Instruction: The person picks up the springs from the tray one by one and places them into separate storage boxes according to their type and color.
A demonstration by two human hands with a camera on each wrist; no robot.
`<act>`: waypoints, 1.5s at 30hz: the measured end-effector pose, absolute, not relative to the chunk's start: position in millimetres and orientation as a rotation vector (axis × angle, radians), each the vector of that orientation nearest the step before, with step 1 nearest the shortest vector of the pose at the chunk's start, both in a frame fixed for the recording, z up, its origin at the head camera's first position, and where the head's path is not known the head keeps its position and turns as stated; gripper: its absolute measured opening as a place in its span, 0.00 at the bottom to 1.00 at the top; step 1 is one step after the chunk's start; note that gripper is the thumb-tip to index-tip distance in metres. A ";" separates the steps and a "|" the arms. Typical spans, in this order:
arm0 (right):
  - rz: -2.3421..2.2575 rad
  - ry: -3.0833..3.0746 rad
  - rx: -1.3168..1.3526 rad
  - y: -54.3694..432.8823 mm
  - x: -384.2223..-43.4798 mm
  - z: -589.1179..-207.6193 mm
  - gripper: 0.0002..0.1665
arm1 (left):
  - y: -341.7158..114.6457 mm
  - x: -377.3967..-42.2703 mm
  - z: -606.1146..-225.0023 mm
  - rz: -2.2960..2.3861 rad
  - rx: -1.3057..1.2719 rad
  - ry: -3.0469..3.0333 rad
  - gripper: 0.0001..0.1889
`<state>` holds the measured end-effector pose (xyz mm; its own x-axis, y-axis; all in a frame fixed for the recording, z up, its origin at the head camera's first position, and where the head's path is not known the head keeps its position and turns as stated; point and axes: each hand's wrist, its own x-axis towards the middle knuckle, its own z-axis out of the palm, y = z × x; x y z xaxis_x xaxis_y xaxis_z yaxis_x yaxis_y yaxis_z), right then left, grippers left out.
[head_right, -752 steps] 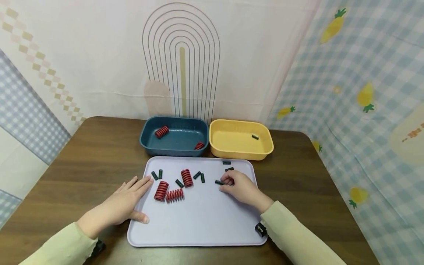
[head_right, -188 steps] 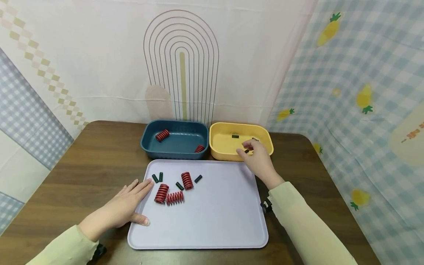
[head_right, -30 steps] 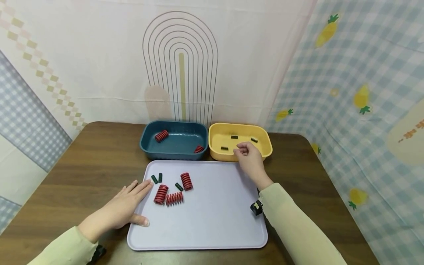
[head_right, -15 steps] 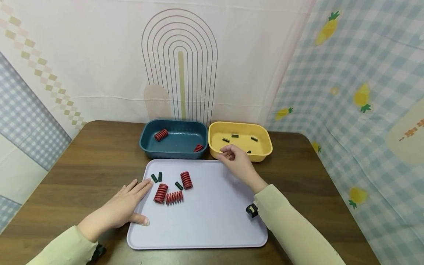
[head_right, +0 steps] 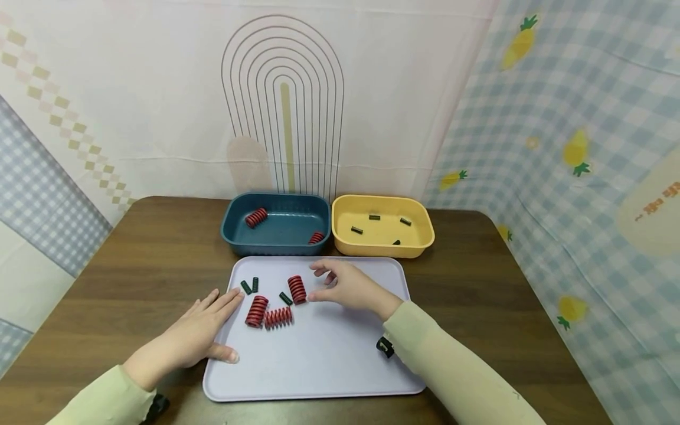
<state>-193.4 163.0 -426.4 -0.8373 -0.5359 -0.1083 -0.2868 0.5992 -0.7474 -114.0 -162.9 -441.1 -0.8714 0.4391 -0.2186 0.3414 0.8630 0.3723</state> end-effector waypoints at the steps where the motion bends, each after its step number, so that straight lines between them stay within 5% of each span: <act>1: -1.057 2.506 -0.674 160.5 -192.7 -427.1 0.40 | -163.3 -113.5 -441.2 0.473 0.596 2.745 0.59; 20: -0.829 2.568 -0.732 132.9 -189.6 -436.6 0.42 | -163.7 -113.3 -441.6 0.463 0.604 2.757 0.59; 45: -0.881 2.596 -0.642 124.8 -192.2 -440.4 0.30 | -163.1 -113.0 -442.1 0.467 0.595 2.759 0.59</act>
<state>-192.2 124.8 -440.4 -0.8461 -0.5097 -0.1561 -0.3094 0.7081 -0.6347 -113.0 -163.1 -442.1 -0.8759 0.4387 -0.2010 0.3482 0.8630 0.3662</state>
